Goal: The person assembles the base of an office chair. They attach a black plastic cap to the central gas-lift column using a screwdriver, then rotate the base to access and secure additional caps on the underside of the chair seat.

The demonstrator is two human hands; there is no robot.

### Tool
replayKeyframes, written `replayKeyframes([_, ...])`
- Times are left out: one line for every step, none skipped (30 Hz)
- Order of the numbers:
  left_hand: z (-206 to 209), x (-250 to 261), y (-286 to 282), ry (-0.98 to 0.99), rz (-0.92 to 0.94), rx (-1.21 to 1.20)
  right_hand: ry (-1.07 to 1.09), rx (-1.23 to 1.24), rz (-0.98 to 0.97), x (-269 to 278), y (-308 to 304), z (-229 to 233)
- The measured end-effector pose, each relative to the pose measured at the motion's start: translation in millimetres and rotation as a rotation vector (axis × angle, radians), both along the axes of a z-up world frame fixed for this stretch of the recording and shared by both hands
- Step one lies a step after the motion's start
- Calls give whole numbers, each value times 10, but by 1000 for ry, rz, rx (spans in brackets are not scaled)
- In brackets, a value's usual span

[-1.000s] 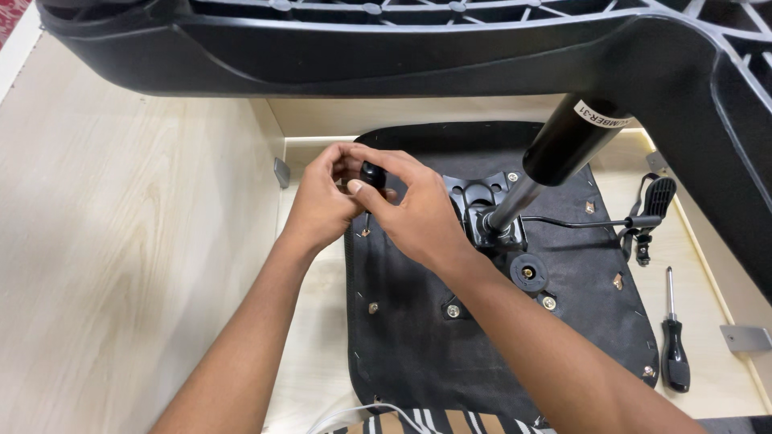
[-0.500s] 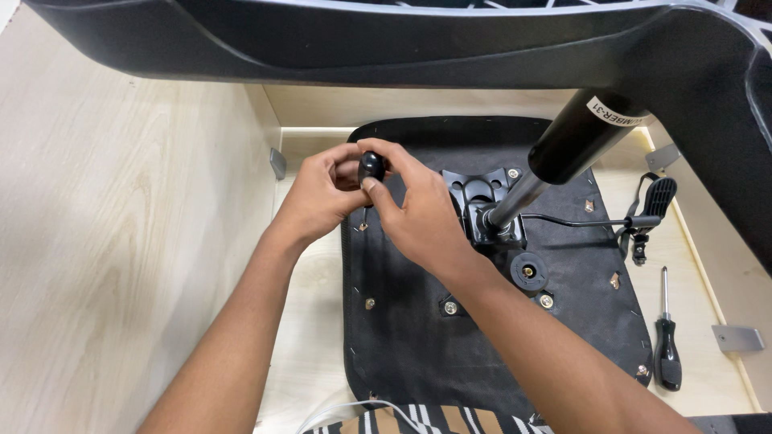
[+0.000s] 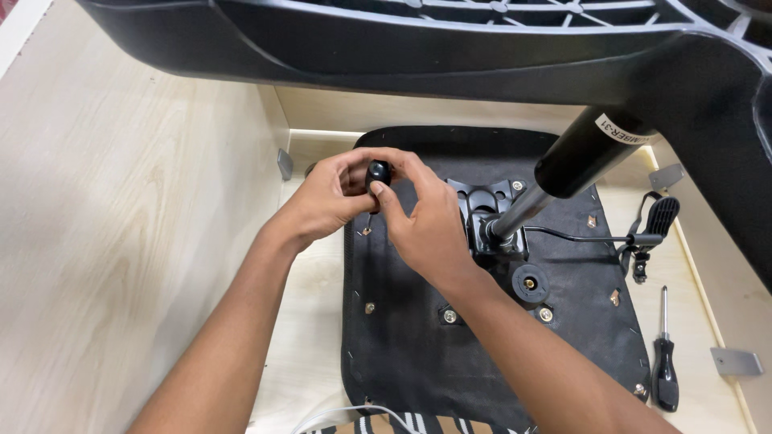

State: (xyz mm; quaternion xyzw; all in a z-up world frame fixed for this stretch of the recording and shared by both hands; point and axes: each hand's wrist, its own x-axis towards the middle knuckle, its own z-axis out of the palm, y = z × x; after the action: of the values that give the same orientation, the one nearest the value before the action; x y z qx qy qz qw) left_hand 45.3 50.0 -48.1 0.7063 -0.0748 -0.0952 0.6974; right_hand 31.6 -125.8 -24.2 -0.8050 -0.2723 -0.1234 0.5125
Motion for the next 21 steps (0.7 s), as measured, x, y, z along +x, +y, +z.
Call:
replayKeyframes([-11,1,24,5,29,20,-25,11,10,-14,14,-6])
replayKeyframes([-24,-1,46,10,57,41,-50,23,20,-17,28,-5])
replayKeyframes([-37,-7,65,17,85,63,-54,-9,0,-15,40,-2])
replayKeyframes([-60,-20,45,-37,128,75,-58,-41,-19,-5,48,8])
replayKeyframes([-91,-41,-9,-90,172,88,-62,-74,-39,8,60,18])
replayKeyframes([-110,-63,-52,-144,215,101,-52,-84,-55,17,89,24])
replayKeyframes([-111,-74,-92,-131,254,147,-43,-91,-79,30,119,30])
replayKeyframes([-106,-85,-143,-118,293,193,-35,-98,-103,40,137,36])
replayKeyframes([-90,-84,-172,-104,330,240,-47,-63,-76,31,143,32])
replayKeyframes([-59,-68,-163,-105,274,140,-59,-29,-49,6,143,23])
replayKeyframes([-16,-55,-120,-104,222,40,-73,5,-17,-18,148,16])
replayKeyframes([25,-51,-72,-103,169,-59,-109,1,-12,-32,157,10])
replayKeyframes([58,-54,-36,-85,137,-15,-145,-2,-9,-44,173,0])
replayKeyframes([88,-57,-3,-67,105,29,-181,-6,-5,-52,188,-9])
replayKeyframes([113,-65,21,-48,72,71,-153,-4,0,-56,190,-13])
replayKeyframes([139,-79,49,-27,68,59,-125,-2,5,-56,197,-13])
replayKeyframes([166,-90,76,-8,65,46,-99,0,12,-55,203,-6])
replayKeyframes([189,-98,87,12,63,34,-107,25,15,-54,202,8])
replayKeyframes([203,-115,75,2,87,48,-115,51,21,-54,205,28])
replayKeyframes([206,-139,51,-8,111,62,-122,76,27,-54,212,49])
replayKeyframes([198,-168,33,-16,139,75,-107,33,-5,-55,221,69])
